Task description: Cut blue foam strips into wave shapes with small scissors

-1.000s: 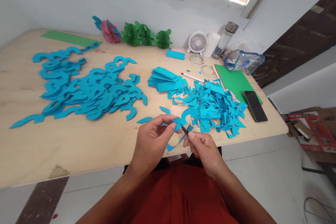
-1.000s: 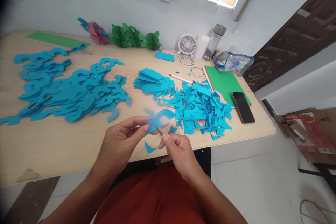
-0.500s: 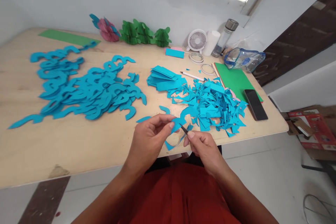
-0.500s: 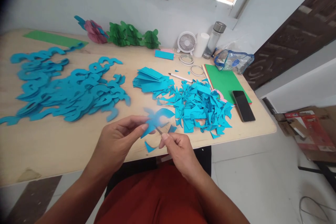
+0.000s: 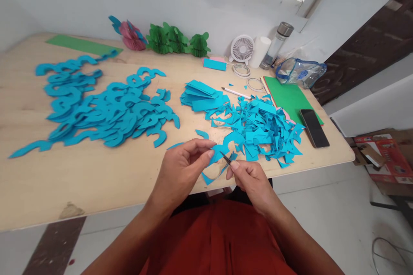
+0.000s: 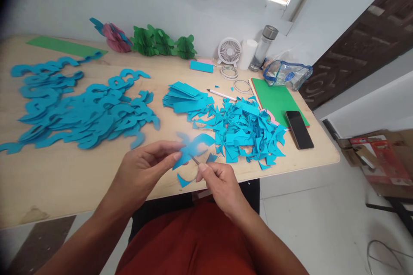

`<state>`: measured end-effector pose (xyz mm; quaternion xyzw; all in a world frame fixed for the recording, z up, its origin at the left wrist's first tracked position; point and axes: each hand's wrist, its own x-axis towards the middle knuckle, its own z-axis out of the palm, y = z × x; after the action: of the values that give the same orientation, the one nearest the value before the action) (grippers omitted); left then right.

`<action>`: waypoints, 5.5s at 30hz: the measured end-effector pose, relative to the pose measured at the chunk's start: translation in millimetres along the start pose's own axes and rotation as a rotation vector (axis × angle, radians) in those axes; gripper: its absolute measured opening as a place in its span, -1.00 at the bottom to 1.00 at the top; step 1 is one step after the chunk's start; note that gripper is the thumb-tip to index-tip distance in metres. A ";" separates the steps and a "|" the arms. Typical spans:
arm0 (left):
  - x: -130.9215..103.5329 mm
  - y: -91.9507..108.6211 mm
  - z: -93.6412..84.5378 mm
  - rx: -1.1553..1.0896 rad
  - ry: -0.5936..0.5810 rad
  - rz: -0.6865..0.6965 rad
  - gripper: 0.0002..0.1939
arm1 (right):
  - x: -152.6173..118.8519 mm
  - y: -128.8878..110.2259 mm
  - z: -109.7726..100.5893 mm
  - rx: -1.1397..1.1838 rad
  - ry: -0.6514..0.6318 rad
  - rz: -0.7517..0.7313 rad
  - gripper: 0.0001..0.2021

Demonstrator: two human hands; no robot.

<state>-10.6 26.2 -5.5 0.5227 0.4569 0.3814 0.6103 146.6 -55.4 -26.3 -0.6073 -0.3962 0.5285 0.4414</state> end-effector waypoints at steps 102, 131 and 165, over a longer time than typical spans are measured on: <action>-3.3 0.0 27.9 -0.458 0.153 -0.175 -0.87 | 4.3 7.7 11.6 0.083 0.120 -0.046 -0.55; -9.3 -0.4 29.9 -0.558 0.120 -0.269 -0.84 | 1.1 -5.3 6.2 -0.094 0.116 -0.120 -0.63; -13.0 -2.0 34.9 -0.694 0.102 -0.310 -0.86 | -1.4 -4.4 2.2 -0.186 0.138 -0.181 -0.59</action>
<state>19.0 3.5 -4.1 0.1900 0.4040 0.4419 0.7781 144.2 -55.1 -21.8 -0.6422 -0.4653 0.4048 0.4552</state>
